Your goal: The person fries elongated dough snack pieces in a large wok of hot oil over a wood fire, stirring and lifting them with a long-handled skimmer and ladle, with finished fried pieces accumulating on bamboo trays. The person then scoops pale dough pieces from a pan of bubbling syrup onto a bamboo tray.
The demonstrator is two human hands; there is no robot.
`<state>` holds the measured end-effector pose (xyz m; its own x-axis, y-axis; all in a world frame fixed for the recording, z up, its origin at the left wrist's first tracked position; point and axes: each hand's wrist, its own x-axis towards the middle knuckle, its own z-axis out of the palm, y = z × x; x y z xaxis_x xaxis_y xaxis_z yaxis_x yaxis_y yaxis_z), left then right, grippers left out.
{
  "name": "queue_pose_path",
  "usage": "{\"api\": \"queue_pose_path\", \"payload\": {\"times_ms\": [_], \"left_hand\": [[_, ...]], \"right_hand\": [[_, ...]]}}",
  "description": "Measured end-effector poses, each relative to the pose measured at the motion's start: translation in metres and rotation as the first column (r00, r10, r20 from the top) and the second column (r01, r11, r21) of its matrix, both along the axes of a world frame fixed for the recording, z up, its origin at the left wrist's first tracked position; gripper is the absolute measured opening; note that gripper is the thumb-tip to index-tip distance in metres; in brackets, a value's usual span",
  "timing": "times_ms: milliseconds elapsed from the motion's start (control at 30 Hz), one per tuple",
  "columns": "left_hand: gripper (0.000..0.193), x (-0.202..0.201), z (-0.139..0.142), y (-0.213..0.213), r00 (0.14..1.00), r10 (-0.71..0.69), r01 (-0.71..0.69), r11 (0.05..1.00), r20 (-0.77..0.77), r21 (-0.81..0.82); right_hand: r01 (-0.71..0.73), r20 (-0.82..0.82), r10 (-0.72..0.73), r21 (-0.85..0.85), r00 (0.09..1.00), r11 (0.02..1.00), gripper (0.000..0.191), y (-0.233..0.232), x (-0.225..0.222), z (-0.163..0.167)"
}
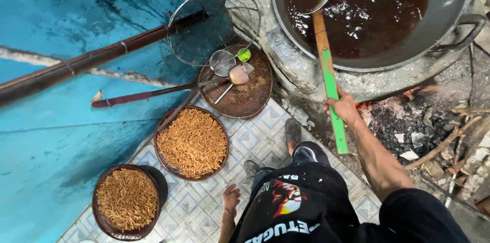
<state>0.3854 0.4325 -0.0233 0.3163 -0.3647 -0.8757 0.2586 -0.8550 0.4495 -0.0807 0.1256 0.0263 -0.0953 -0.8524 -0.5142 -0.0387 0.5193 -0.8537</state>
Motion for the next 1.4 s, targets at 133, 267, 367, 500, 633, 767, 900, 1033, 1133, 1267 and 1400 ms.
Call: {"api": "queue_pose_path", "payload": {"times_ms": [133,267,367,500,633,767,900,1033,1133,1267,1400], "left_hand": [[0.047,0.03,-0.005,0.034,0.991,0.068,-0.074,0.996,-0.117,-0.044],[0.051,0.054,-0.011,0.06,0.999,-0.041,0.041,0.998,-0.004,0.04],[0.049,0.068,-0.01,0.068,0.996,0.025,-0.023,0.999,-0.088,0.031],[0.048,0.073,0.002,0.063,1.0,-0.004,0.003,0.999,0.011,0.04],[0.047,0.066,0.008,0.047,1.0,-0.008,0.008,1.0,-0.025,-0.008],[0.052,0.053,-0.001,0.028,1.0,-0.02,0.02,0.998,-0.013,-0.059],[0.045,0.038,-0.013,0.012,0.936,0.18,-0.209,0.976,-0.301,-0.067],[0.051,0.02,-0.018,-0.007,0.953,0.022,-0.075,0.983,-0.302,-0.165],[0.048,0.013,-0.019,-0.025,0.959,0.009,-0.056,0.985,-0.285,-0.16],[0.046,0.012,-0.004,-0.044,0.98,-0.118,0.076,0.965,-0.159,-0.251],[0.046,0.017,0.004,-0.048,0.991,-0.129,0.124,0.977,-0.022,-0.173]], "right_hand": [[0.046,0.137,-0.043,-0.018,0.99,0.999,0.056,0.026,0.018,0.006],[0.134,0.293,-0.131,0.009,0.947,0.991,0.057,0.049,0.026,0.01],[0.155,0.304,-0.143,-0.014,0.942,0.988,0.053,0.069,0.024,0.016],[0.181,0.238,-0.171,-0.021,0.956,0.983,0.05,0.09,0.012,0.028],[0.245,0.186,-0.229,-0.069,0.955,0.967,0.048,0.102,-0.016,0.05],[0.229,-0.066,-0.238,-0.114,0.969,0.967,0.043,0.104,-0.05,0.086],[0.302,0.012,-0.307,-0.217,0.952,0.928,0.045,0.112,-0.061,0.123],[0.369,-0.027,-0.387,-0.248,0.921,0.896,0.057,0.127,-0.058,0.129],[0.365,-0.072,-0.377,-0.137,0.923,0.921,0.056,0.133,-0.056,0.099],[0.437,-0.127,-0.437,-0.032,0.89,0.899,0.034,0.142,-0.039,0.031],[0.41,-0.366,-0.343,0.123,0.865,0.904,0.027,0.159,-0.025,-0.002]]}}
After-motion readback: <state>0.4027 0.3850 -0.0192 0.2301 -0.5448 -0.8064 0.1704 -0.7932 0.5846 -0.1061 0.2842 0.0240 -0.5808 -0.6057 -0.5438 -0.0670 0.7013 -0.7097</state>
